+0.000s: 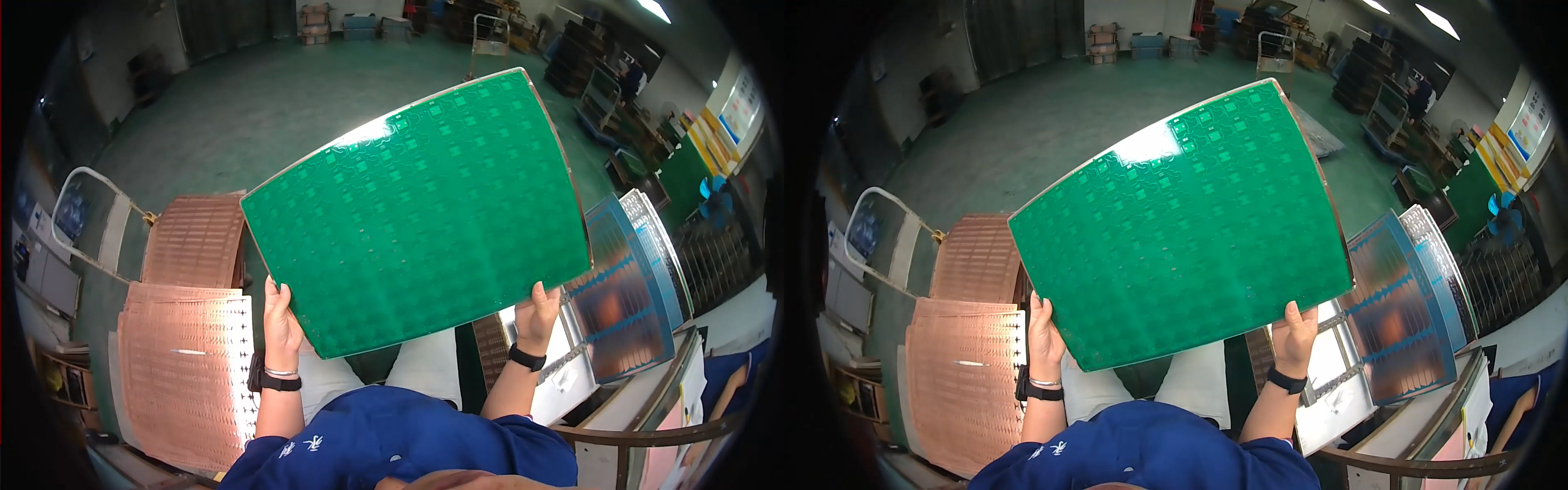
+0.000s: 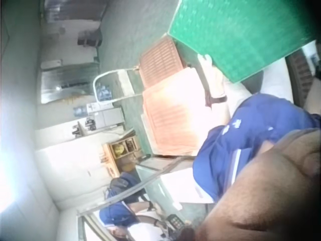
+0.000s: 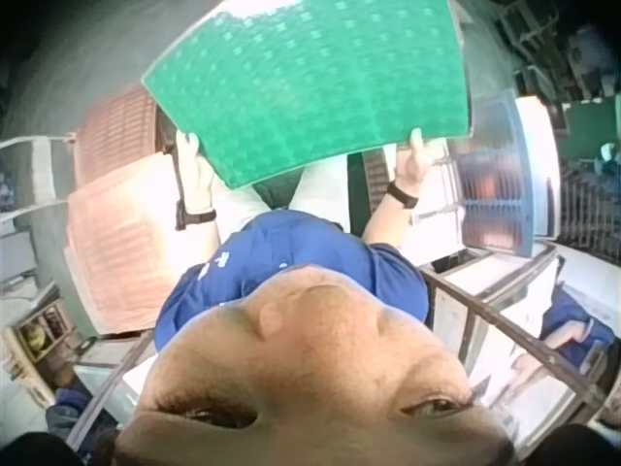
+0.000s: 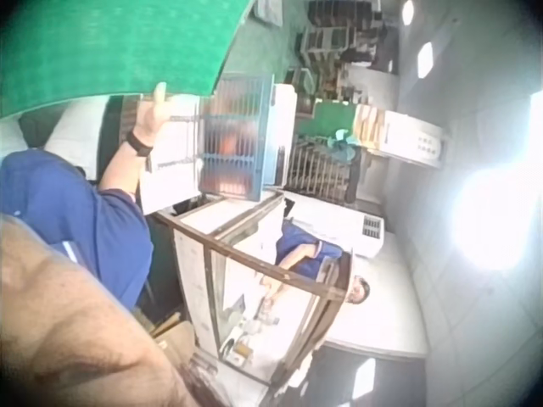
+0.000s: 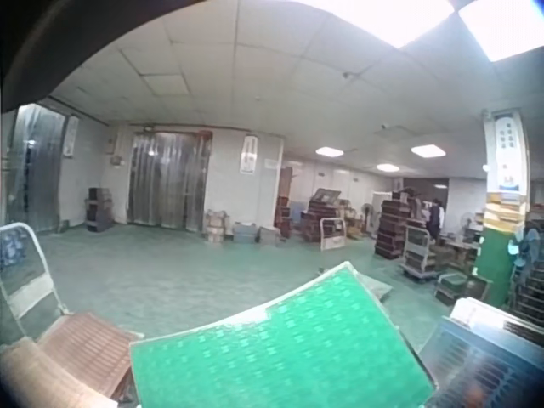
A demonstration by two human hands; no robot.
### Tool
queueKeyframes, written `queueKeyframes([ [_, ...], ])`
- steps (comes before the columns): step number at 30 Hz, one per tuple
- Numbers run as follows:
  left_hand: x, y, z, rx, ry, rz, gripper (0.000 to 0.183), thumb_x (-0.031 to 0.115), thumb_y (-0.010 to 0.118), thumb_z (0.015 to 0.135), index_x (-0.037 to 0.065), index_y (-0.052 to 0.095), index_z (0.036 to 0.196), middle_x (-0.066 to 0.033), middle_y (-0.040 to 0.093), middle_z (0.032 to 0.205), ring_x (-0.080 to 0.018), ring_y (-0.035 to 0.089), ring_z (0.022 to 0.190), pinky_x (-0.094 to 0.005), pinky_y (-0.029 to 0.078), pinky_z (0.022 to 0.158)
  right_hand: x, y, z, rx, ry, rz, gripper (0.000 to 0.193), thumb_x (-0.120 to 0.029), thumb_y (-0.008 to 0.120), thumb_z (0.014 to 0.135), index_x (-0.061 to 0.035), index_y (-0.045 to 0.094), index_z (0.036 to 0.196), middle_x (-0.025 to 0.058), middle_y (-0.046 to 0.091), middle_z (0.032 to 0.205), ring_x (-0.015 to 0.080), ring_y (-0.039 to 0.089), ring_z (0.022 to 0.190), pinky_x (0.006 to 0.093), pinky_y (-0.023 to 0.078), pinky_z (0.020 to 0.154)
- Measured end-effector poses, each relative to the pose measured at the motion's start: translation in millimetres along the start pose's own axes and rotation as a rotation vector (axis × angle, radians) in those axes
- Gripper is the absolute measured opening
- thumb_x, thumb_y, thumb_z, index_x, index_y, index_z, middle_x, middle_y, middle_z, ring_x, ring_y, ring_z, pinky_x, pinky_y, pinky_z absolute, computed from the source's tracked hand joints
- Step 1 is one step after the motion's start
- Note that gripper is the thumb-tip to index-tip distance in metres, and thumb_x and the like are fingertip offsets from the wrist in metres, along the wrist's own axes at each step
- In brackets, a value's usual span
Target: Inspecting and placing green printed circuit boards into a metal cooling or storage rack.
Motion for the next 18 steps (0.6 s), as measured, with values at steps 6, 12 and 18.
queueKeyframes([
  [6, -23, -43, 3, 0.158, -0.076, -0.101, 0.035, 0.013, 0.05, 0.092, 0.01, 0.039, 0.125, -0.0047, 0.049, 0.119, -0.0189, 0.048, 0.111, -0.0386, 0.042, 0.095, 35, 27, -3, -0.071, 0.141, 0.093, 0.044, -0.006, 0.055, 0.087, -0.0028, 0.038, 0.127, 0.0112, 0.05, 0.121, 0.0237, 0.051, 0.109, 0.0383, 0.042, 0.092],
  [12, -111, -21, -8, 0.212, -0.344, -0.356, 0.027, 0.025, 0.056, 0.089, 0.02, 0.048, 0.114, 0.0016, 0.05, 0.116, -0.0219, 0.045, 0.113, -0.0484, 0.038, 0.095, 151, 69, -73, -0.041, 0.304, -0.25, 0.048, -0.007, 0.048, 0.091, -0.002, 0.028, 0.135, 0.0095, 0.043, 0.128, 0.0179, 0.044, 0.114, 0.035, 0.038, 0.094],
  [18, -131, -45, -52, 0.019, -0.643, 0.172, 0.036, 0.022, 0.046, 0.094, 0.01, 0.043, 0.129, -0.0093, 0.055, 0.117, -0.0186, 0.054, 0.105, -0.0307, 0.045, 0.09, 135, 47, -3, 0.139, 0.148, -0.524, 0.029, -0.012, 0.048, 0.093, 0.0035, 0.046, 0.118, 0.009, 0.055, 0.108, 0.0149, 0.05, 0.094, 0.0279, 0.039, 0.085],
])
Point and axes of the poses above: each hand's wrist, its own z-axis towards the middle knuckle, its own y-axis out of the palm, x = y × z, the point moved 9 cm from there along z, towards the middle knuckle
